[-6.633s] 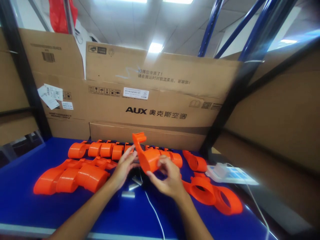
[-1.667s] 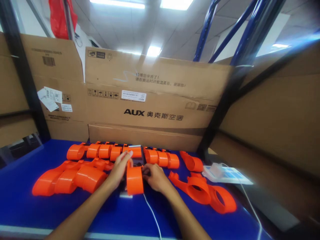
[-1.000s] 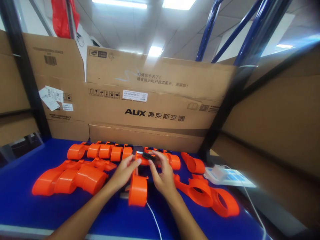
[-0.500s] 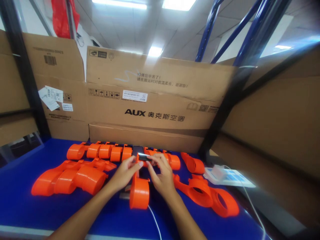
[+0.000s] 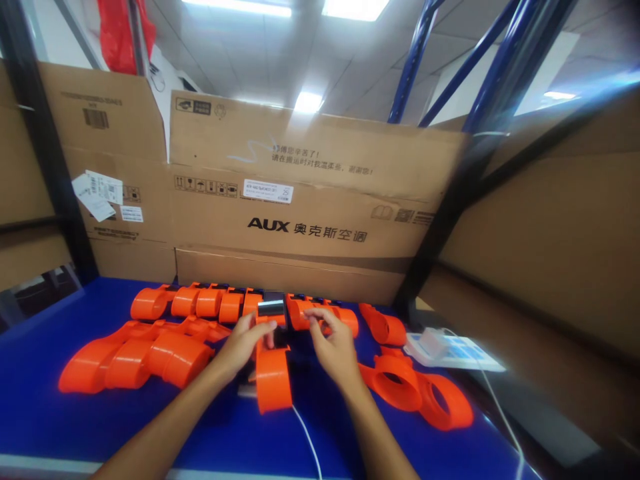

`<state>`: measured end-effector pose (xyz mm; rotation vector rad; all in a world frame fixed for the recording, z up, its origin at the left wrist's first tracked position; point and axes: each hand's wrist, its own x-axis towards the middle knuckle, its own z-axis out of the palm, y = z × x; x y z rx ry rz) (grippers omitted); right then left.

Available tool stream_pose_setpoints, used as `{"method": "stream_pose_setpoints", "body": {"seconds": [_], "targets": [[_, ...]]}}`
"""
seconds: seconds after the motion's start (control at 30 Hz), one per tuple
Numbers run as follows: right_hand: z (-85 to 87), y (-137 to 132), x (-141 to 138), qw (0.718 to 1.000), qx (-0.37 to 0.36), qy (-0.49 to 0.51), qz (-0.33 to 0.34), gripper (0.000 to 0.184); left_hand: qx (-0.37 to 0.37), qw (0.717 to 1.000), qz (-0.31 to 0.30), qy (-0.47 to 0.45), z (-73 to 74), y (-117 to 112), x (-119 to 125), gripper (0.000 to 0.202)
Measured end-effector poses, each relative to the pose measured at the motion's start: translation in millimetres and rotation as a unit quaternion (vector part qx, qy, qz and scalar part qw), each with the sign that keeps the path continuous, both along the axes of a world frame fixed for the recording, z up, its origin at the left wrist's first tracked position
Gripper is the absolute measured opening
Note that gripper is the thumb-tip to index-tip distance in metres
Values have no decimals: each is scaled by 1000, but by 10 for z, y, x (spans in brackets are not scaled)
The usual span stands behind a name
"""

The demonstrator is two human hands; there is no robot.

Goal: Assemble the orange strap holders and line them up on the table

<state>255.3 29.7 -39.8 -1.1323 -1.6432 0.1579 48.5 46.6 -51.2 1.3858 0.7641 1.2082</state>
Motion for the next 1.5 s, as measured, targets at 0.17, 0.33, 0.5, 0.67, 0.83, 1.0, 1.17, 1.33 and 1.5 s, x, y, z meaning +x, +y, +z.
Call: {"method": "stream_pose_setpoints", "body": {"seconds": [0.17, 0.33, 0.5, 0.67, 0.83, 1.0, 1.17, 1.33, 1.5], "targets": [[-82, 39, 169, 970, -46, -217, -95, 10, -7, 1000, 2, -12, 10, 6, -20, 30], [-210, 22, 164, 952, -70, -272, -118, 11, -12, 1000, -7, -16, 35, -23, -10, 29], [-235, 10, 113, 938, -83, -313, -127, 8, -13, 1000, -24, -11, 33, -32, 5, 27], [-164, -27, 102, 944, -121, -299, -65, 3, -10, 1000, -16, 0, 48, -41, 4, 28], [-81, -54, 51, 978, -110, -174, 28, 12, 5, 1000, 0, -1, 27, -5, -3, 31], [-29, -39, 17, 991, -112, -69, 39, 21, -4, 1000, 7, -4, -17, 46, -3, 32], [-20, -21, -16, 988, -111, 65, 84, 27, -4, 1000, 5, 3, -35, 59, -9, 31], [-14, -34, -132, 966, -89, 196, 141, 33, -3, 1000, -23, 4, -46, 40, 12, 31], [-41, -23, -207, 956, -39, 254, 140, 38, -16, 998, -48, -29, -53, 30, 46, 39]]}}
